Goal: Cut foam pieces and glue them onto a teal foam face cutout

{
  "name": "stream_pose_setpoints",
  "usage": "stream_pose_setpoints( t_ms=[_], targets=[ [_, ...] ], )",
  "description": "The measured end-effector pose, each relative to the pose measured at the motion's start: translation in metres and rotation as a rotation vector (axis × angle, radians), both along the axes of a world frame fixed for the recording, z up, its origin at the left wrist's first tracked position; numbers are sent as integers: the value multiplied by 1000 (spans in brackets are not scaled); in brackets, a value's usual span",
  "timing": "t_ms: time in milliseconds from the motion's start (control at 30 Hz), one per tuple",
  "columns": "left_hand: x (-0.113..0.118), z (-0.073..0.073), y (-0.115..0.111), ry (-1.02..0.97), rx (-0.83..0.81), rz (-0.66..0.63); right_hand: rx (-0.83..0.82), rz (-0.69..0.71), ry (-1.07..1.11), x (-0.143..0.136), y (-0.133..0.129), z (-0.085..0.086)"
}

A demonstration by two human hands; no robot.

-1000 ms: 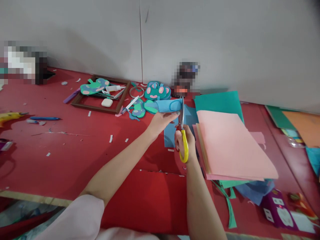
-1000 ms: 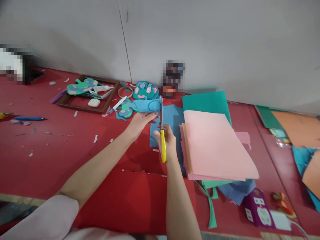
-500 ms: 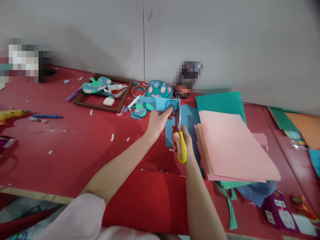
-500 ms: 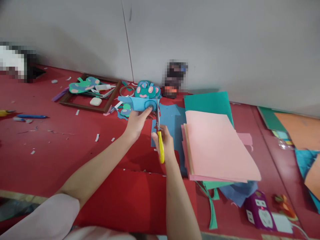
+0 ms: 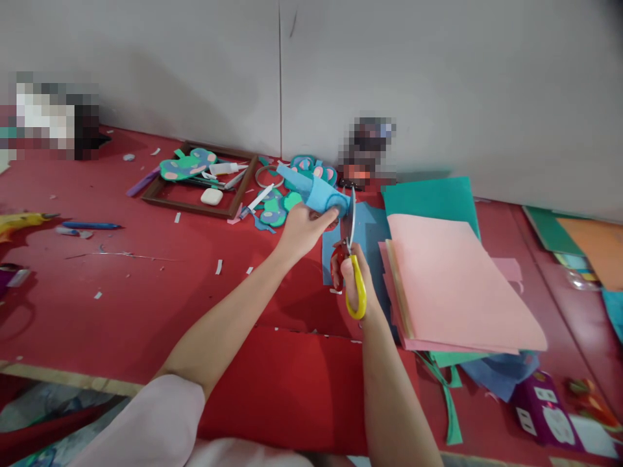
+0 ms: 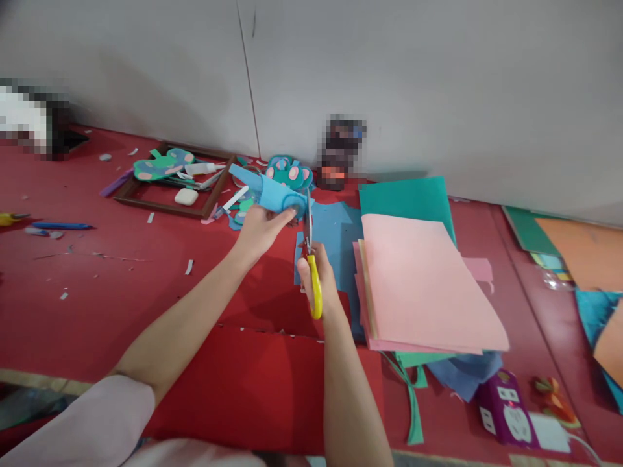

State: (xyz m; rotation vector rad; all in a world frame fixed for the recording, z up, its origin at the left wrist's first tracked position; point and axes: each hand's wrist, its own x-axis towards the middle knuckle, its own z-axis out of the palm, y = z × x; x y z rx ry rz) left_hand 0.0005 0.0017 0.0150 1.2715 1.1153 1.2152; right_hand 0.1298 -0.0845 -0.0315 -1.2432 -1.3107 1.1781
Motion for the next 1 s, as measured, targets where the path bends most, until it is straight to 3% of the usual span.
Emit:
stream_pose_setpoints(
  t_ms=[167, 333, 500, 1000],
  targets=[
    [2, -2, -1, 116, 205, 4, 7, -17, 70, 0, -1, -3],
    [1, -2, 1, 140, 219, -13, 1, 12, 90, -1, -1, -2],
    [4, -5, 1, 113, 222, 49, 11, 29, 86, -2, -1, -2],
    [11, -11, -2, 114, 274, 60, -13, -32, 163, -6, -1, 3]
  ],
)
